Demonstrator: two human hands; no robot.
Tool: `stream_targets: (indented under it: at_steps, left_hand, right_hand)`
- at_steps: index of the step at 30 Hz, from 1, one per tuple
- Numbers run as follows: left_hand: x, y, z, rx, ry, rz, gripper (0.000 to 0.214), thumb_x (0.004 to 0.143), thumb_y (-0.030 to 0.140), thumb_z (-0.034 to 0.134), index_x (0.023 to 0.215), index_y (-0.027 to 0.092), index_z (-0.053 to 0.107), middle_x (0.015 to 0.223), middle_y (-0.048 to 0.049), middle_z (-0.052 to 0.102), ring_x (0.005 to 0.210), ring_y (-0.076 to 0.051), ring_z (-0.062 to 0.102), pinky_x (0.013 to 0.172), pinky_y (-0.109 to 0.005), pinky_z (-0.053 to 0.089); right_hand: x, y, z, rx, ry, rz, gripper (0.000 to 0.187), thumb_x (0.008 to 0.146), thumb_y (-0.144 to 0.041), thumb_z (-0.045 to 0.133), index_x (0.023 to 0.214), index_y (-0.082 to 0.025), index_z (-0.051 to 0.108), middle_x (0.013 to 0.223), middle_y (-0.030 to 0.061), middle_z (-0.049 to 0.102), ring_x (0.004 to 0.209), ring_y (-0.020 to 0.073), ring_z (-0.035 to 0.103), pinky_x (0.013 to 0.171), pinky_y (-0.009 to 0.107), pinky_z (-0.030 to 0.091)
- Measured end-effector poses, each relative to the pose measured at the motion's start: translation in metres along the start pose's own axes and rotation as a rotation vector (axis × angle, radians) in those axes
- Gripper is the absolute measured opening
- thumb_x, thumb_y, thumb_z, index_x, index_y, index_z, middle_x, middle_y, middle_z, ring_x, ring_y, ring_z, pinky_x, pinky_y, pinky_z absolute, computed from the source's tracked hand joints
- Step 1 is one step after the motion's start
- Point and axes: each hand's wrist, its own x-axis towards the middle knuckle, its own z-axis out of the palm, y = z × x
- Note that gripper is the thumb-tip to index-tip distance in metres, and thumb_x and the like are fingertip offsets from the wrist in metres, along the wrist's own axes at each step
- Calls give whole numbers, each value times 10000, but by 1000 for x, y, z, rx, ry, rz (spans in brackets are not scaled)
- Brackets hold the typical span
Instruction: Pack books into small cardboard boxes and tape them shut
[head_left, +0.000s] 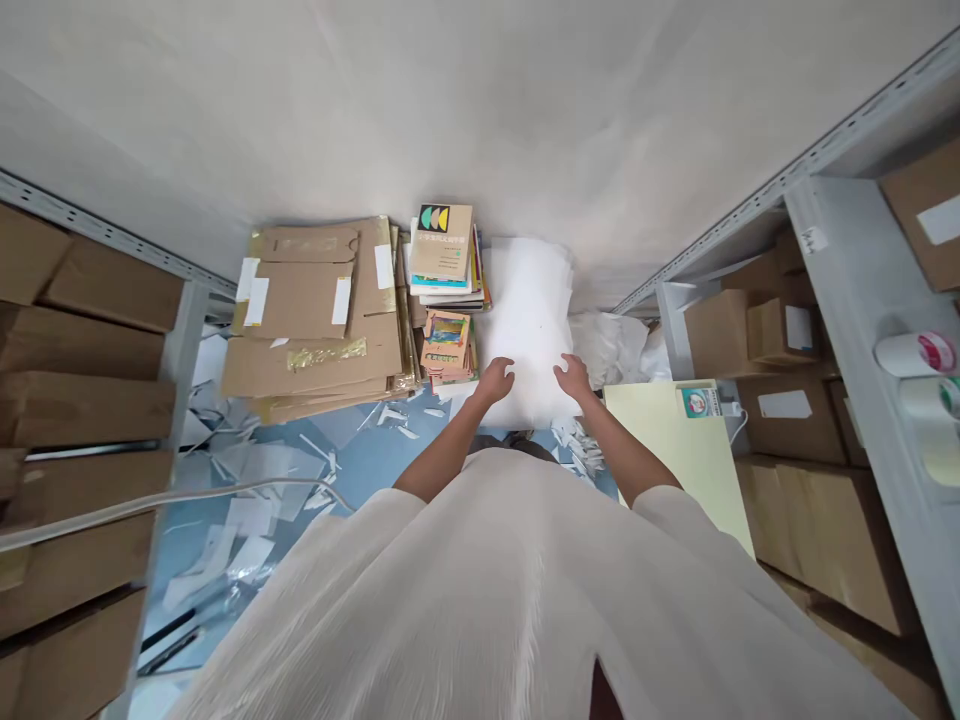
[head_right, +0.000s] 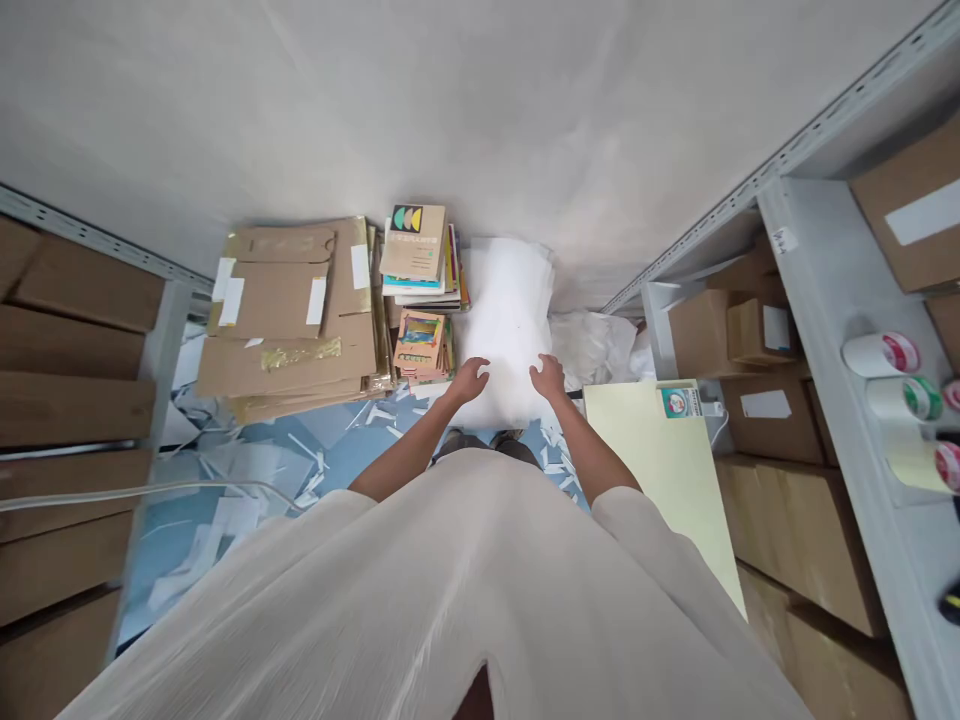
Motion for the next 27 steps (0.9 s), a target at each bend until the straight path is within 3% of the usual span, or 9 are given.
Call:
stream_targets:
  at_steps: [7, 10, 20, 27]
  left_hand:
    - [14, 12, 15, -36, 60, -125, 452, 1005, 141, 596, 1419, 176, 774, 1605, -201, 719, 1583, -355, 649, 1405, -578, 498]
    - [17, 17, 18, -56, 87, -136, 451, 1026, 143, 572, 1429, 171, 774, 1629, -200, 700, 1499, -335, 703, 1365, -545, 543]
    - [21, 42, 8, -114, 205, -47, 448, 1062, 120, 506, 1394, 204, 795, 1502, -157, 778, 1363, -291, 760, 1250, -488, 625]
    - [12, 36, -7, -44, 223, -36, 422, 1029, 82, 524, 1305, 209, 817, 1415, -154, 791, 1381, -318, 742, 1289, -514, 584]
  right_hand:
    - [45, 6, -4, -20, -119, 67, 682, 1014, -369, 652, 1659, -147, 649, 1677, 257, 667, 1536, 432, 624, 1282, 618, 521]
    - [50, 7, -6, 1, -85, 57, 652, 1036, -365, 626, 1654, -158, 640, 1647, 250, 690, 1514, 421, 649, 1273, 607, 527]
    - [50, 0, -22, 7, -21, -73, 565, 1077, -322, 548, 1592, -152, 705, 1565, 253, 747, 1410, 406, 724, 1203, 560, 571]
    - [25, -20, -27, -138, -33, -70, 421, 1101, -270, 589, 1473, -199, 775, 1402, 225, 796, 1246, 384, 767, 1095, 497, 589]
